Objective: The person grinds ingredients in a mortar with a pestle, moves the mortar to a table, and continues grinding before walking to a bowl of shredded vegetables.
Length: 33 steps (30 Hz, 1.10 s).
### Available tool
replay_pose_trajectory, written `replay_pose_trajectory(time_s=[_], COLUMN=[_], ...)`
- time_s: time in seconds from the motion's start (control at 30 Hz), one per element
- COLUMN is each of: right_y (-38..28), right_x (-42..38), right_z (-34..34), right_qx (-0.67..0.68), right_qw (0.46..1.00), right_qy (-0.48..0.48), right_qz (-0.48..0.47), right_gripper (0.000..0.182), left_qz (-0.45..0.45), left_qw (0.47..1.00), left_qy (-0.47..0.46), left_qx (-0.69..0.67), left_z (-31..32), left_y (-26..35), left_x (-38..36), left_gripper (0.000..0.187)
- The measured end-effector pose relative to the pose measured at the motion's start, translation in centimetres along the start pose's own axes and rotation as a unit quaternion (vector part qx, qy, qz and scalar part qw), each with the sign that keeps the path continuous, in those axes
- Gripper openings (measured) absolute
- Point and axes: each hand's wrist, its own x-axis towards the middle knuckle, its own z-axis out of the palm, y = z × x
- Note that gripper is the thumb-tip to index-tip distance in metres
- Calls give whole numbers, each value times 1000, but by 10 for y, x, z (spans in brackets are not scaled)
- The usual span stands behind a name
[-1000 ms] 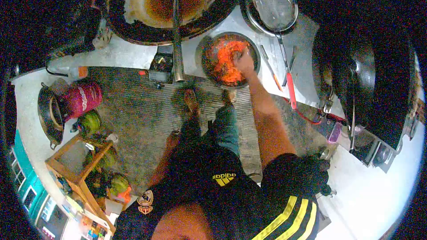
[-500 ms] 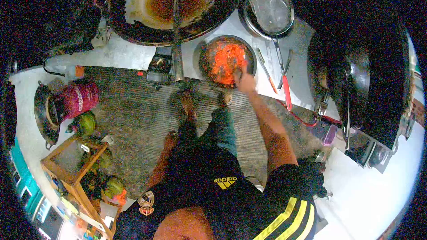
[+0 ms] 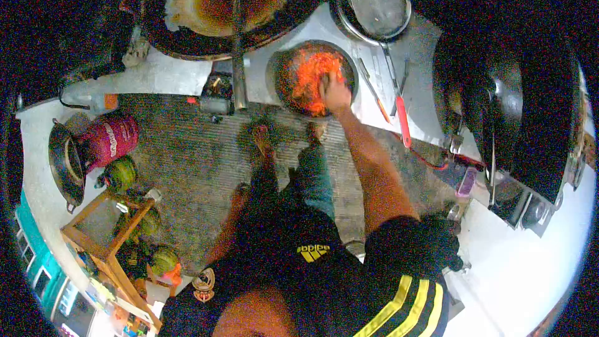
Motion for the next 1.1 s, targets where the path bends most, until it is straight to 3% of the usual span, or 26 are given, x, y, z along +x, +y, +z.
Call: replay_pose_trajectory(time_s=[0.1,0.17,0.2,0.3,0.33,0.43,0.5,0.53,0.57,0.63,0.7,0.73,0.83,0.87,0.93,0.97,1.0,1.07,1.1], right_y=[17,13,-8,-23,46,30,85,68,52,72,75,46,52,32,46,48,52,54,54], right_x=[34,2,-25,-23,39,46,74,66,44,49,57,39,37,28,38,43,48,62,70], right_z=[8,35,25,-15,46,-62,-10,-30,-45,7,38,3,-4,-49,-66,-81,-85,-85,-91], right_qx=[109,142,24,37,137,323,268,236,333,165,275,329,481,432,437,412,422,439,448], right_qw=[993,989,998,999,990,927,961,971,940,985,957,928,868,889,880,880,870,844,807], right_qy=[-35,37,45,-14,-31,-174,-57,3,-32,42,-80,-164,-123,-126,-138,-173,-203,-277,-372], right_qz=[-37,-25,-36,22,-18,76,38,20,71,12,50,54,28,83,126,162,155,132,96], right_gripper=[44,44,41,38,36,43,47,49,49,49,49,51,56,63,60,57,56,54,51], left_qz=[24,33,26,-13,-13,2,10,10,10,65,92,92,179,187,353,201,35,128,197], left_qw=[999,998,999,1000,999,1000,1000,1000,1000,996,993,994,984,980,911,958,902,834,909], left_qy=[34,44,34,-5,-4,21,20,12,6,28,28,16,24,37,209,55,-102,-95,-17], left_qx=[35,39,11,-12,-31,-13,12,16,19,53,61,52,1,-55,32,-200,-419,-529,-367], left_z=[5,1,5,-7,-9,-8,-11,-14,-16,-11,-21,-37,-15,-8,58,43,20,10,23], left_y=[1,8,12,16,20,14,15,21,30,38,83,127,148,159,117,157,213,273,277], left_x=[1,11,9,-9,-10,-1,-1,-2,1,18,24,20,74,92,185,174,141,104,109], left_gripper=[44,44,44,43,43,43,44,44,45,42,38,35,29,28,33,41,50,57,64])
